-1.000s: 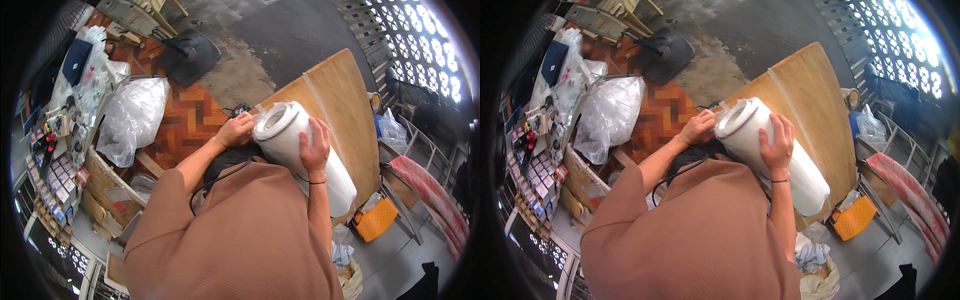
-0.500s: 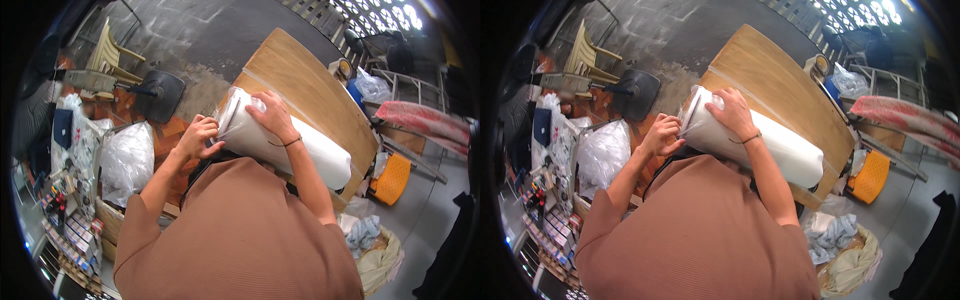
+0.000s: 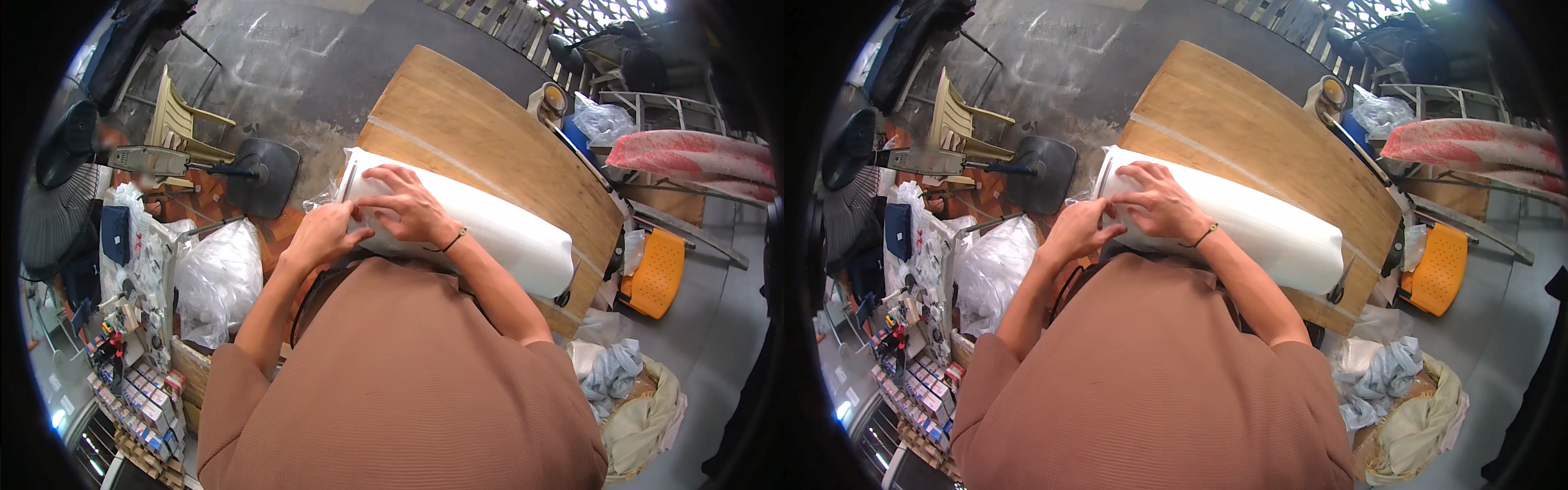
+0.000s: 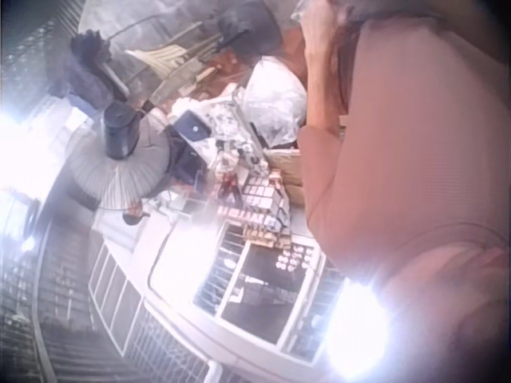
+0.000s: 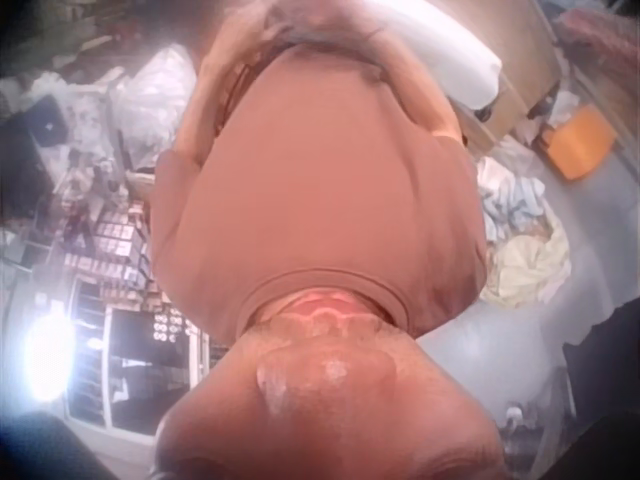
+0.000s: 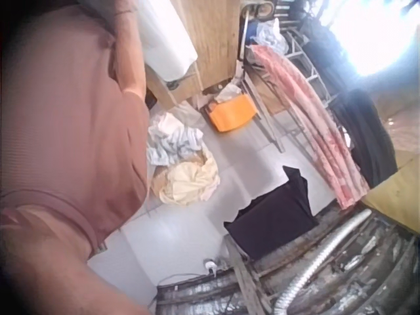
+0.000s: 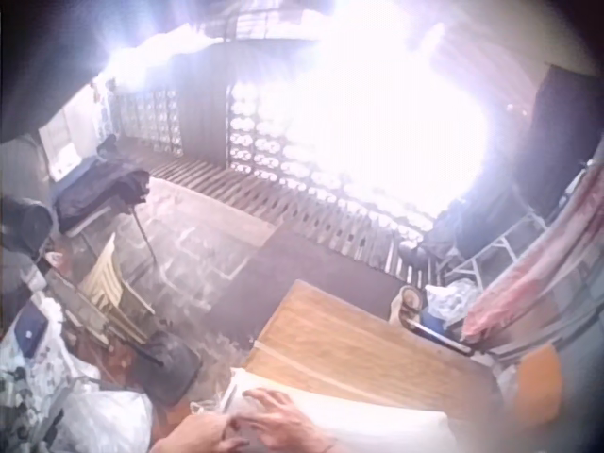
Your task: The person uses scissors to cut open a plastic-wrapped cylindrical package on a wooden table. They remove the plastic wrapping and place it aside, then reposition the package on the table.
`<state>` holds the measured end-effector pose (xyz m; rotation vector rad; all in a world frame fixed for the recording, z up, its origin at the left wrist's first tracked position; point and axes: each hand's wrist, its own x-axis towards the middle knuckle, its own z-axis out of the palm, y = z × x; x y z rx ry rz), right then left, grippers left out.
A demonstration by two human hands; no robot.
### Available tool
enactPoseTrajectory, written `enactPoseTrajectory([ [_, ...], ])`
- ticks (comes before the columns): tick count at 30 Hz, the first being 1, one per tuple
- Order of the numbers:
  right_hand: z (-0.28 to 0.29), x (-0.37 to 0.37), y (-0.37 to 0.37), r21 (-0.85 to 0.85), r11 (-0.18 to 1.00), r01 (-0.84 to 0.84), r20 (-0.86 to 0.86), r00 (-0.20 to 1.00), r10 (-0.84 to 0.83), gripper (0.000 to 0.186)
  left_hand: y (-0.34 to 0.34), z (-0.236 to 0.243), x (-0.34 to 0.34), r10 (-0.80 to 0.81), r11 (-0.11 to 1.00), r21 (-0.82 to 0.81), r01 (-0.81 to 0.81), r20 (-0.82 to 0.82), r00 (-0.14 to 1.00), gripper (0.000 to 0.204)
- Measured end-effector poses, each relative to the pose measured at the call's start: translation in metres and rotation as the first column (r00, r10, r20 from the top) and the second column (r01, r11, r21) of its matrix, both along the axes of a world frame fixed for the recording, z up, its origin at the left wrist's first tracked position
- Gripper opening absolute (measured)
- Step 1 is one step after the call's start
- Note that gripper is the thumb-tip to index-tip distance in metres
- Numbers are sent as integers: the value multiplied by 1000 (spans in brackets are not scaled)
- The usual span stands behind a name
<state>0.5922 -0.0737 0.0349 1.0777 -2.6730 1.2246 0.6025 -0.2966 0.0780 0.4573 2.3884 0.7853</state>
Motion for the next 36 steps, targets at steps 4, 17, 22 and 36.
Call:
enactPoseTrajectory([
  [4,1,1,1,-30,1000,-4,-73,997,2,19,25,-7,8,161,976,-117,-181,-167,973,38],
  [17,-26,-33,60,197,975,-104,109,991,83,40,7,-16,39,29,989,150,5,-223,974,9],
  [22,-45,-45,129,196,971,139,274,943,-190,46,-25,-18,63,15,1000,12,-13,-260,965,6],
  [36,4,-18,62,-226,932,282,421,891,-167,30,107,-17,41,102,921,359,-148,145,984,41],
])
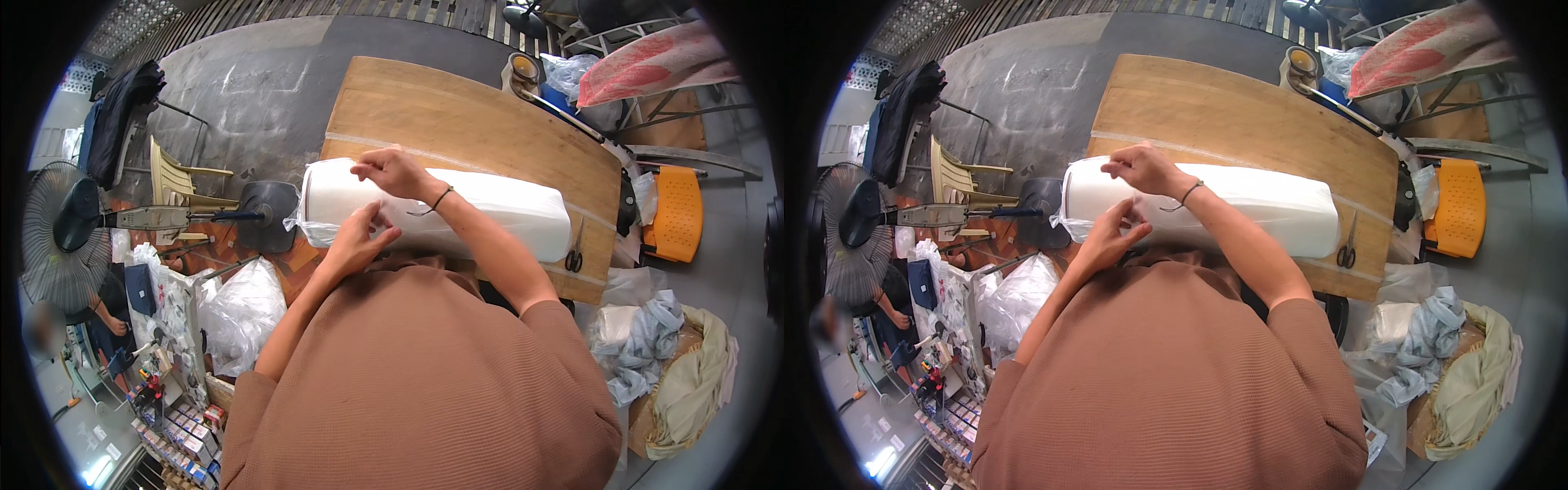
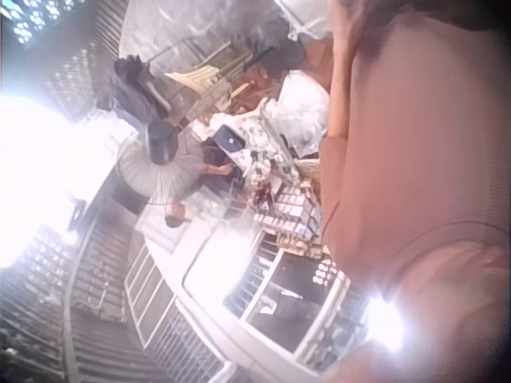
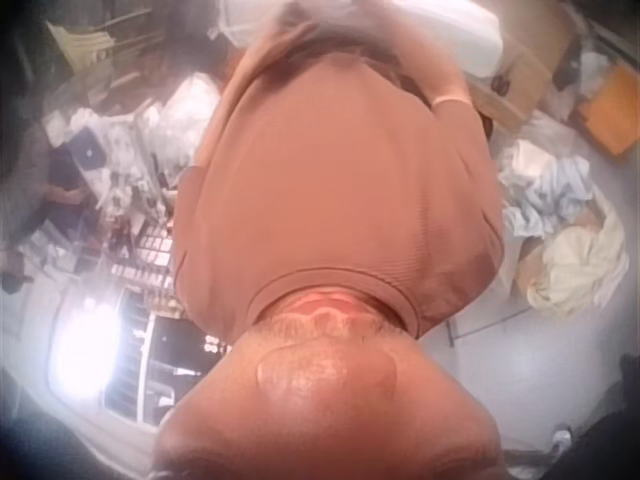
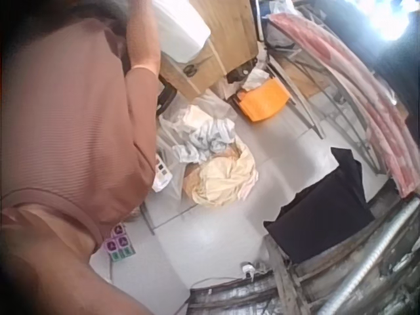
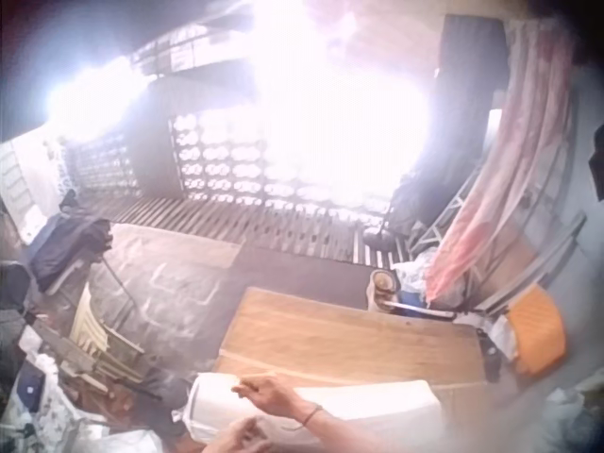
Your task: The person uses scissors to cut open a plastic-wrapped cylindrical package on a wooden table. They remove the plastic wrapping and place it aside, then reposition the package on the table.
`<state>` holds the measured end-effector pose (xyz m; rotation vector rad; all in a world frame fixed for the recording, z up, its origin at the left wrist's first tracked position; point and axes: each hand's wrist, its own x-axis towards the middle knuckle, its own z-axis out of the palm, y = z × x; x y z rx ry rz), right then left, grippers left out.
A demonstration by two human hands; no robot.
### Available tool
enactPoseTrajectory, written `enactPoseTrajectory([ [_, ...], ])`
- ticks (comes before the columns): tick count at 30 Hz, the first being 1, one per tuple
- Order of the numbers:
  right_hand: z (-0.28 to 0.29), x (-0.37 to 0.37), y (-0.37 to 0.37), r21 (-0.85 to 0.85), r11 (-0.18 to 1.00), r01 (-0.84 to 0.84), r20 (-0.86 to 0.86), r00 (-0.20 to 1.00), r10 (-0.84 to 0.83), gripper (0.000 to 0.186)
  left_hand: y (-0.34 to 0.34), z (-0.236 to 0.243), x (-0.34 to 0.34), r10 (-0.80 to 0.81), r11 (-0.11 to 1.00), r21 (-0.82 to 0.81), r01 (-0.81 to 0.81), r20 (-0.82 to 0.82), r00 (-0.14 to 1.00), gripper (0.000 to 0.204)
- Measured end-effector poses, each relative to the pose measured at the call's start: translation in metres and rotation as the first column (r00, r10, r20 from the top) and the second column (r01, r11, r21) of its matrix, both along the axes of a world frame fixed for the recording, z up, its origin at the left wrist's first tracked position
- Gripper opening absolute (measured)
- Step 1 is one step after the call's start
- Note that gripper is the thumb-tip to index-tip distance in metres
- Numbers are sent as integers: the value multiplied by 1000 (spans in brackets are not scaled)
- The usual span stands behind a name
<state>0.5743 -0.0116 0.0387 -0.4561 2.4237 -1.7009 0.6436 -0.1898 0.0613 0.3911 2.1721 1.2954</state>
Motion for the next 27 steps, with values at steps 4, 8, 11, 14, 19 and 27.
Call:
enactPoseTrajectory([
  [4,12,4,4,303,936,-178,-295,916,270,44,13,-26,-5,60,998,21,-62,67,996,31],
  [8,5,23,34,190,920,-343,-205,902,379,50,34,-32,10,126,992,3,-126,-23,992,28],
  [11,8,30,44,196,882,-429,-33,896,443,51,32,-26,17,115,982,-142,-124,-73,991,37],
  [14,-4,27,53,275,876,-396,-37,906,422,53,27,-25,21,93,983,-160,-92,-2,996,39],
  [19,-47,-15,74,381,883,-275,-79,942,327,62,22,-8,34,97,994,-46,-100,-60,994,38],
  [27,-46,-13,61,416,895,-162,39,986,160,65,15,1,44,88,991,-101,-85,20,996,40],
])
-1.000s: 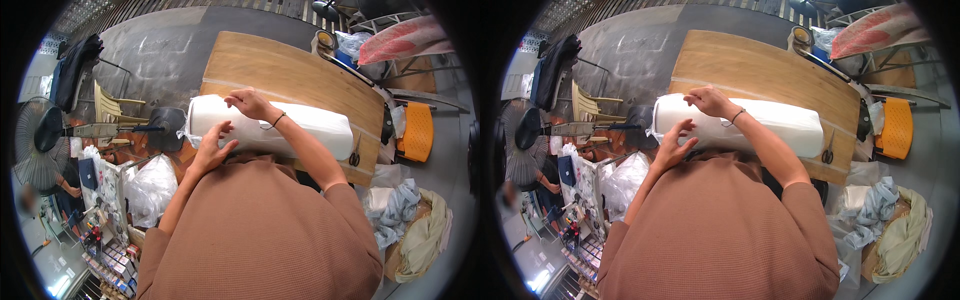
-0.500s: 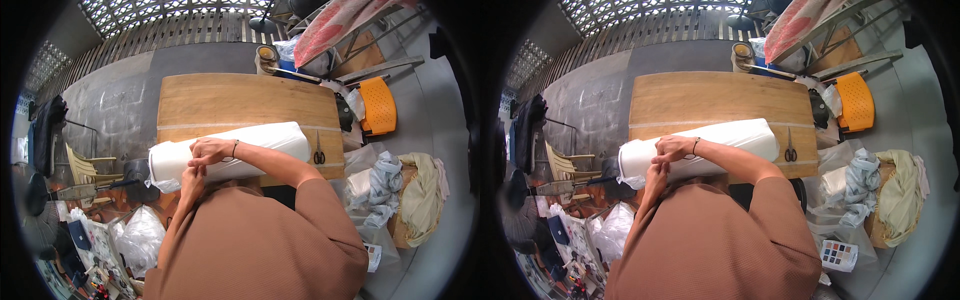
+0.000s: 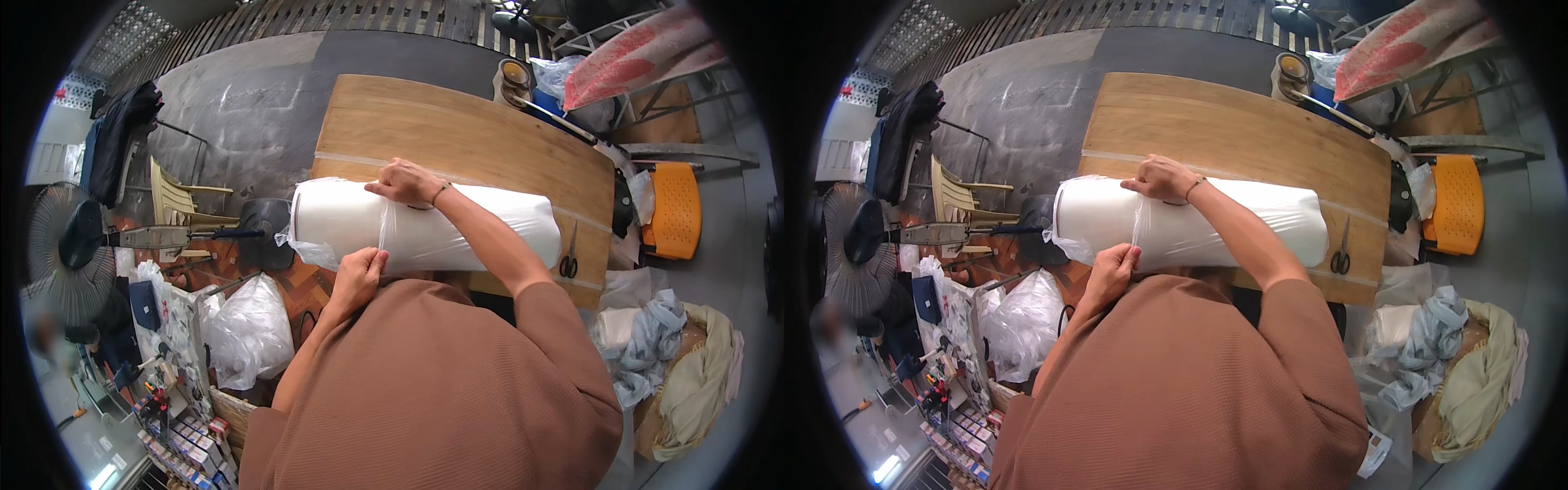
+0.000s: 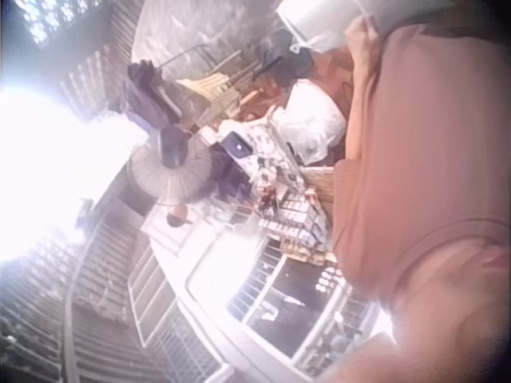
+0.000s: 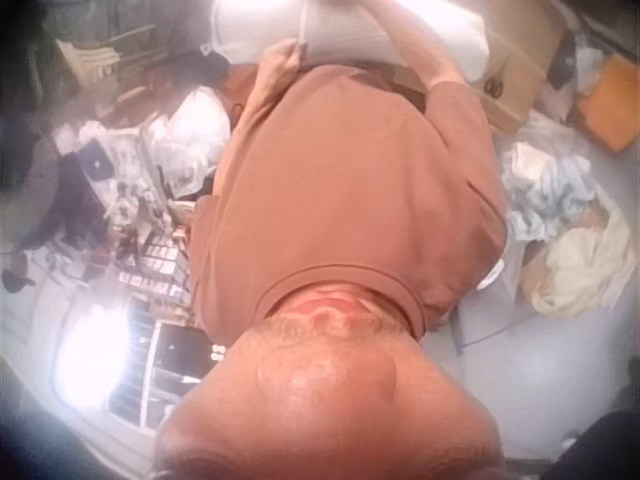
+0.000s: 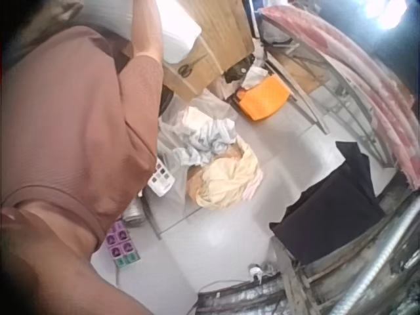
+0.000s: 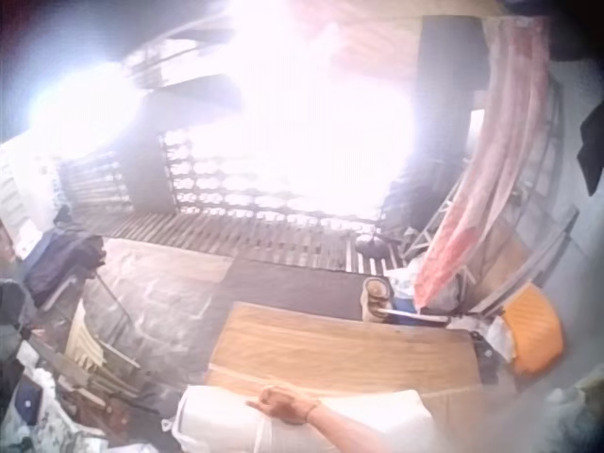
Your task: The person uses scissors to cut open a plastic-wrapped cylindrical package on a wooden table. They remove the plastic wrapping and place it aside, then reposition the package on the table.
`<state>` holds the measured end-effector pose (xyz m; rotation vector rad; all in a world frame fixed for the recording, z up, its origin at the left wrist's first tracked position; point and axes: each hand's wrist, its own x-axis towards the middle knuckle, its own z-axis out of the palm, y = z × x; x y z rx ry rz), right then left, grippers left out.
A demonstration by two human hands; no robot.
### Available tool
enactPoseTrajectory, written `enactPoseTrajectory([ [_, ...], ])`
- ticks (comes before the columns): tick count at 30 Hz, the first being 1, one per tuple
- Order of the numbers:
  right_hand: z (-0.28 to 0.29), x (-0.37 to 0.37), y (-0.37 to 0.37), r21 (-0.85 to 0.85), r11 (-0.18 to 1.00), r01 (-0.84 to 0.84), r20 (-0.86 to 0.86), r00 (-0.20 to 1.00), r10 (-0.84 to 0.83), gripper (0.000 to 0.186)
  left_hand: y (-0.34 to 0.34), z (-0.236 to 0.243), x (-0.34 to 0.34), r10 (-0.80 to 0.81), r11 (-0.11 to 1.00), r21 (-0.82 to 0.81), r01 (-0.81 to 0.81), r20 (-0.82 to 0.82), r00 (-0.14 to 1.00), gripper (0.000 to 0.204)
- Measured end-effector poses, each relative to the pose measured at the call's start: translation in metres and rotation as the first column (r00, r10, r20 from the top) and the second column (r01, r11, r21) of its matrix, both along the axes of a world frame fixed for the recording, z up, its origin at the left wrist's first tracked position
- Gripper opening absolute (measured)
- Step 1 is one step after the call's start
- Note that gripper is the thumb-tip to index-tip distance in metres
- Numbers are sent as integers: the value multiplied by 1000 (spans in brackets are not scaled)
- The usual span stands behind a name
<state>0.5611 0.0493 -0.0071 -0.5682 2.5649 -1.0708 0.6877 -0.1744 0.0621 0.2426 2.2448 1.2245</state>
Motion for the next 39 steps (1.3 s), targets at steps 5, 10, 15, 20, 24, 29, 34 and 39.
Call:
enactPoseTrajectory([
  [5,76,31,7,-21,968,-252,-58,966,250,60,39,-18,-13,81,996,54,-74,-154,985,47],
  [10,54,50,20,-223,956,-189,-34,982,186,59,56,-9,-18,-18,999,45,22,-85,996,49],
  [15,10,37,23,-320,947,29,-5,999,-32,54,48,1,-7,-72,997,18,77,-197,978,45],
  [20,-70,1,114,-505,654,563,120,797,-593,63,28,25,19,-497,824,127,552,-307,812,37],
  [24,-54,-3,106,-370,792,485,168,874,-456,66,36,44,5,-466,876,62,478,-150,872,38],
  [29,-22,-8,126,-575,647,501,220,856,-468,57,48,37,1,-609,770,82,633,-203,767,42],
  [34,28,36,142,-437,657,614,-205,643,-738,42,56,25,-1,-580,758,184,625,-246,776,33],
  [39,79,145,62,-560,753,345,7,911,-412,5,73,20,-1,-641,756,194,625,29,767,26],
])
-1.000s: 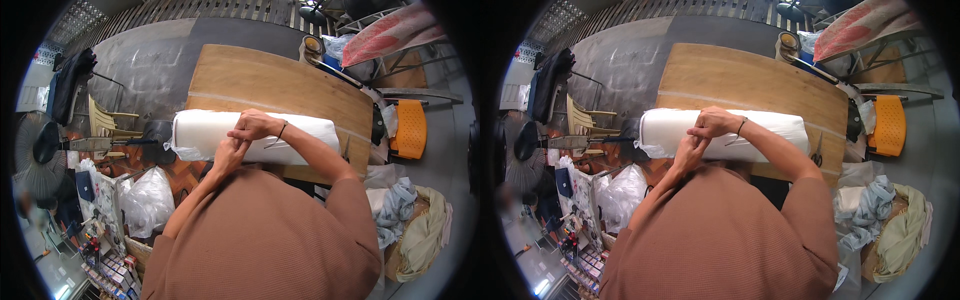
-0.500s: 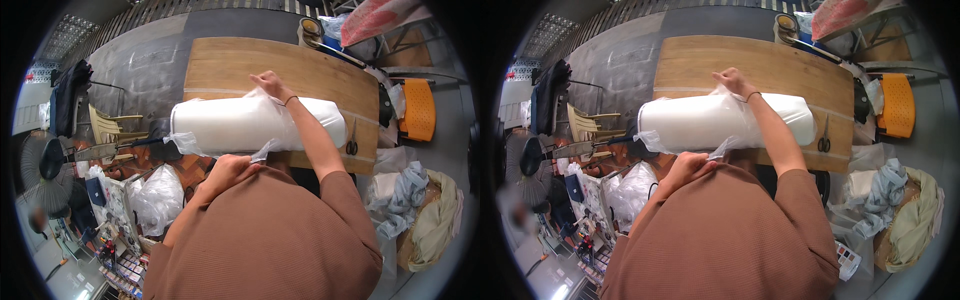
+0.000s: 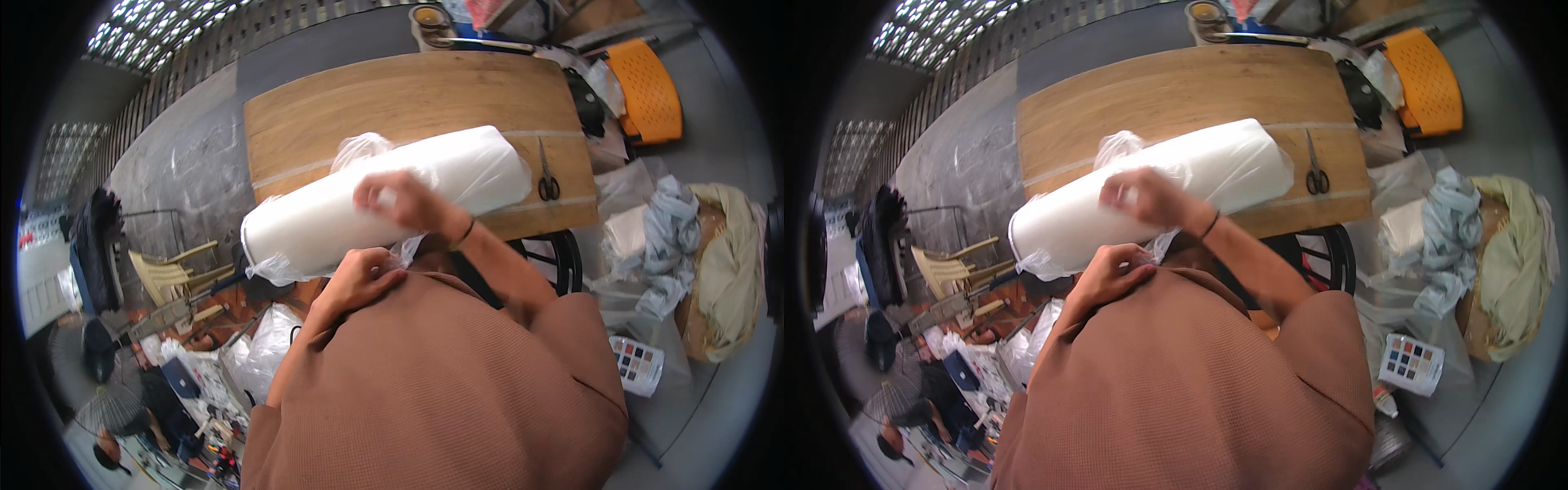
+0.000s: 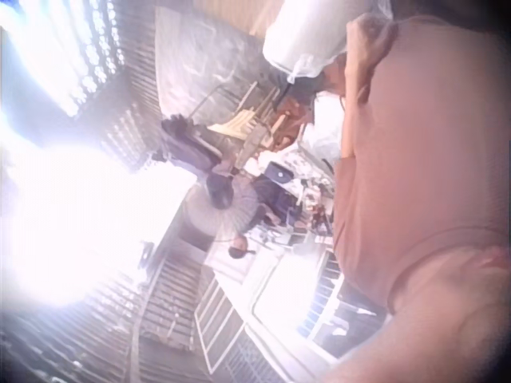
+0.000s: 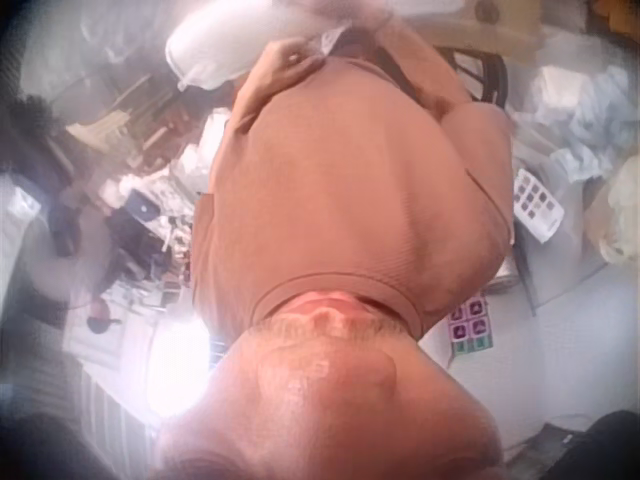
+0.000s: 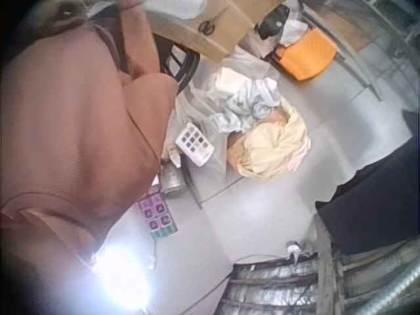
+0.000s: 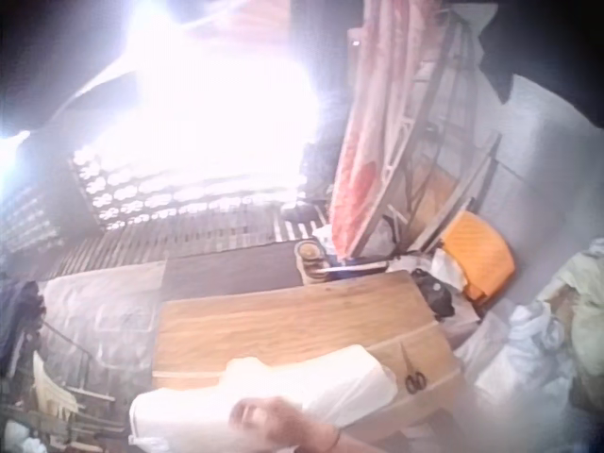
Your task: The person uses scissors to cut open a plastic-wrapped cylindrical package on a wooden table. They remove the plastic wrapping and place it aside, then reposition the package on the table.
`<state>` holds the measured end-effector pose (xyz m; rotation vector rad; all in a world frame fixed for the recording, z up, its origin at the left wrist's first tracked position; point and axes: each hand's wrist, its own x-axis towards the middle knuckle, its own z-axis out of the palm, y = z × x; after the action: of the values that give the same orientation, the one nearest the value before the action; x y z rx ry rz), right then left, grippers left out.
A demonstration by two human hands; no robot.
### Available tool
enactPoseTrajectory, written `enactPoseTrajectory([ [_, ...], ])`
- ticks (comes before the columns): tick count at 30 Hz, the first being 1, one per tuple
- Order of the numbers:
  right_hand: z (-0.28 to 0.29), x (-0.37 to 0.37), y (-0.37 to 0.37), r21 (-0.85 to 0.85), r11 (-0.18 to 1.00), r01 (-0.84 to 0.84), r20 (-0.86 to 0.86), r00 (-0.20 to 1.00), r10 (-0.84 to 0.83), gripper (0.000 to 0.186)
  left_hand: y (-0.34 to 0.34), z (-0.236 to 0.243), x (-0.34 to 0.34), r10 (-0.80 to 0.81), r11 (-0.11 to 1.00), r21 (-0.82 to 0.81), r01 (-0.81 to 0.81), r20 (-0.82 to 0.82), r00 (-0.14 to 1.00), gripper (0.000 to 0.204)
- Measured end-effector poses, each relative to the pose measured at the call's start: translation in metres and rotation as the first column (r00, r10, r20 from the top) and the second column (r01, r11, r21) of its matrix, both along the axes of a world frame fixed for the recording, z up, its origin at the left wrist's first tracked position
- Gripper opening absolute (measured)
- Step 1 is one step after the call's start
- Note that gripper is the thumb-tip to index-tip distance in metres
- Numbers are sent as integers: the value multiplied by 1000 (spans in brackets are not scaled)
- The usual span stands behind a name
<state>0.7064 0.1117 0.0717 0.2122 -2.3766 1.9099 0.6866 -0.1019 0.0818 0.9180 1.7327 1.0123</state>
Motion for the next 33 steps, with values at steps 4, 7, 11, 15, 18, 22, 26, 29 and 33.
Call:
enactPoseTrajectory([
  [4,2,51,-39,77,988,137,-60,989,-133,29,6,-28,9,204,977,-20,-213,-200,958,26],
  [7,-14,68,-28,351,926,139,-1,989,-148,39,15,-12,17,348,935,-36,-353,-94,933,28],
  [11,-32,86,-14,552,831,-67,93,996,18,46,16,-10,12,0,985,-167,-38,-218,976,24],
  [15,-48,107,27,672,740,17,-202,966,160,47,20,7,13,-20,985,-170,-25,-257,966,25],
  [18,-60,133,134,805,524,279,-351,935,43,42,4,20,5,-48,976,-216,-4,-233,971,23],
  [22,-51,104,142,775,554,303,-382,924,29,46,-20,14,18,49,969,-233,-77,-122,991,24],
  [26,-42,92,96,703,686,190,-302,952,47,56,-14,9,9,-126,986,-130,104,-174,977,22],
  [29,-43,95,80,699,694,171,-266,963,30,58,11,14,-7,-146,985,56,162,-226,963,23],
  [33,-39,100,83,720,654,234,-231,969,-92,55,60,-30,-13,-99,948,221,228,-476,874,32],
])
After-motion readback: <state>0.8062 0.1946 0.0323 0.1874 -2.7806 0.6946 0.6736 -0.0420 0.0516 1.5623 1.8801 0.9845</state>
